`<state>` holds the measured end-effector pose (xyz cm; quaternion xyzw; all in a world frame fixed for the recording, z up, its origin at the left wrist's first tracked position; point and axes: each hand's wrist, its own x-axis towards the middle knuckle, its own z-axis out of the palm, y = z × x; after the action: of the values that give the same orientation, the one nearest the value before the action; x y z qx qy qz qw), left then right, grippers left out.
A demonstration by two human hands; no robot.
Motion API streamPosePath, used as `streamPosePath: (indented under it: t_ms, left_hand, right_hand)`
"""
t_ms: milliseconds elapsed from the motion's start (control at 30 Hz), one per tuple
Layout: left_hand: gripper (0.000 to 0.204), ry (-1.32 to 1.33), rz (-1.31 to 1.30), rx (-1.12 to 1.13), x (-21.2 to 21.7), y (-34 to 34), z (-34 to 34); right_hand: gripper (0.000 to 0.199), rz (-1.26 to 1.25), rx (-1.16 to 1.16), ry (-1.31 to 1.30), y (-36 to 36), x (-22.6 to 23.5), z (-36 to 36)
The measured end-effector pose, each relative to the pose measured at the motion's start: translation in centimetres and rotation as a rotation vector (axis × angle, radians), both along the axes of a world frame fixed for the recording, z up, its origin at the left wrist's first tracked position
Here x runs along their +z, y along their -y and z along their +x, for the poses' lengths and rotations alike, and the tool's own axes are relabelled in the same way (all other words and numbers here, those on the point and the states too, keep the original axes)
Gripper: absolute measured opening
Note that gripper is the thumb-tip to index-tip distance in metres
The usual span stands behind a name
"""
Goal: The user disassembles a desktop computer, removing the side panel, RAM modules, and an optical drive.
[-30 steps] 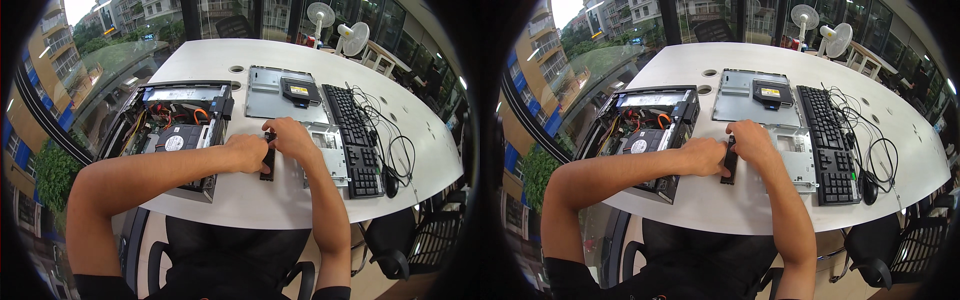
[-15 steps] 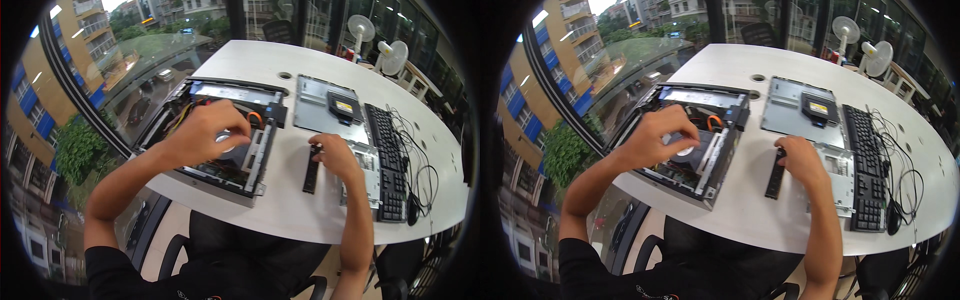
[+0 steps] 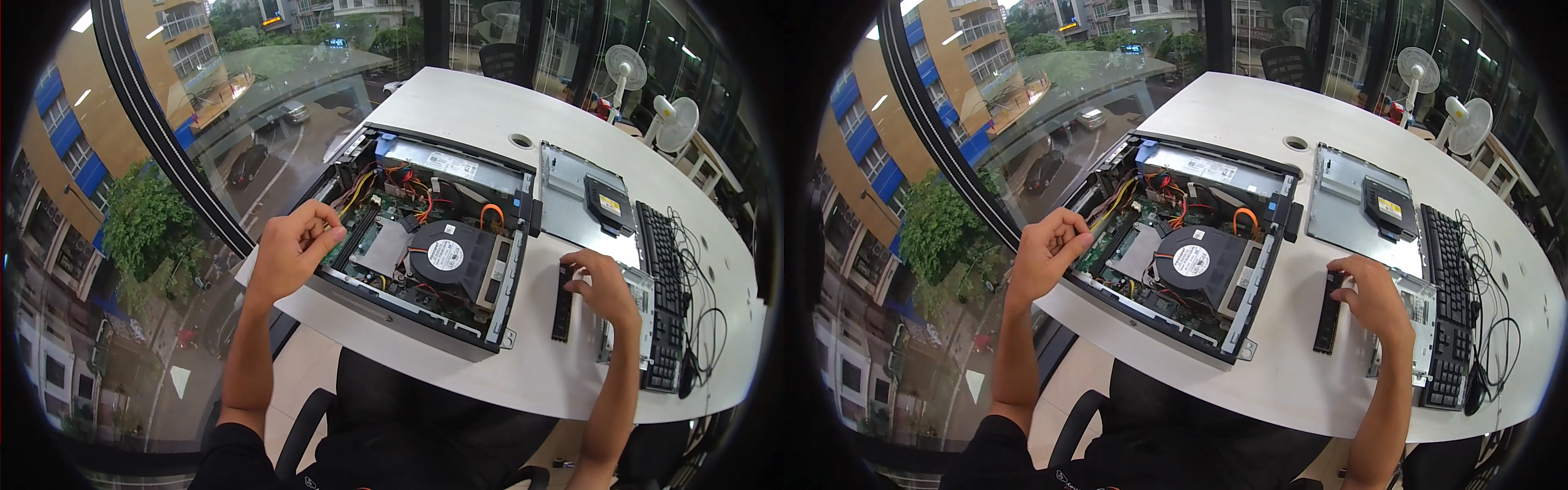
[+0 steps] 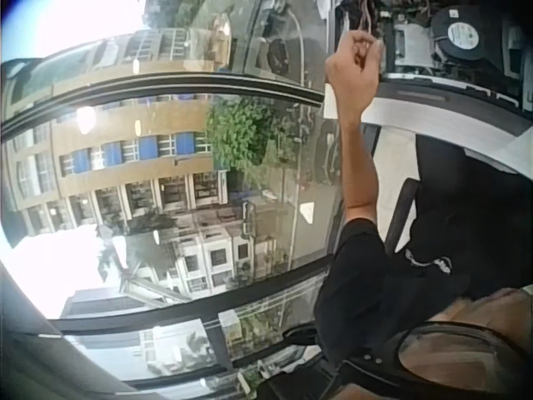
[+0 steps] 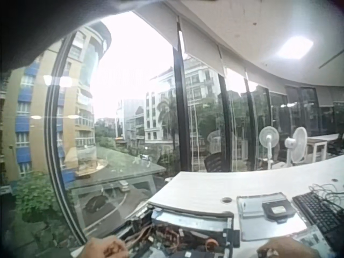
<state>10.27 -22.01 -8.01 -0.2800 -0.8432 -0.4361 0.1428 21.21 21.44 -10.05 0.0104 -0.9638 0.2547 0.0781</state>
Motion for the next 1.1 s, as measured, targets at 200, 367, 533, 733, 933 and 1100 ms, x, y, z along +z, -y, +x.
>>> streamPosePath:
  t_ms: [200,367,533,733,933,1100]
  left_hand:
    - [0.012,0.025,0.072,0.075,0.1,-0.8,0.4]
    - [0.013,-0.013,0.008,0.105,0.3,-0.9,0.5]
    - [0.012,-0.012,0.025,0.117,-0.1,-1.1,0.2]
    - [0.008,0.041,0.081,0.128,0.0,-1.0,0.0]
    - [0.008,0.105,-0.008,0.103,0.7,-0.8,0.1]
    - [0.007,0.103,-0.174,-0.005,2.0,-1.9,0.5]
  right_hand:
    - [0.034,-0.035,-0.015,-0.028,-0.6,0.0,0.4]
    - [0.033,-0.041,-0.020,-0.034,-0.5,0.1,0.5]
    - [0.036,0.062,0.006,-0.072,-0.8,-0.5,0.3]
    - [0.036,0.054,0.000,-0.020,-0.8,-0.5,0.1]
    - [0.044,0.029,0.000,-0.008,-0.8,-0.3,0.6]
    - [0.061,-0.021,0.024,0.057,-1.3,-0.3,0.8]
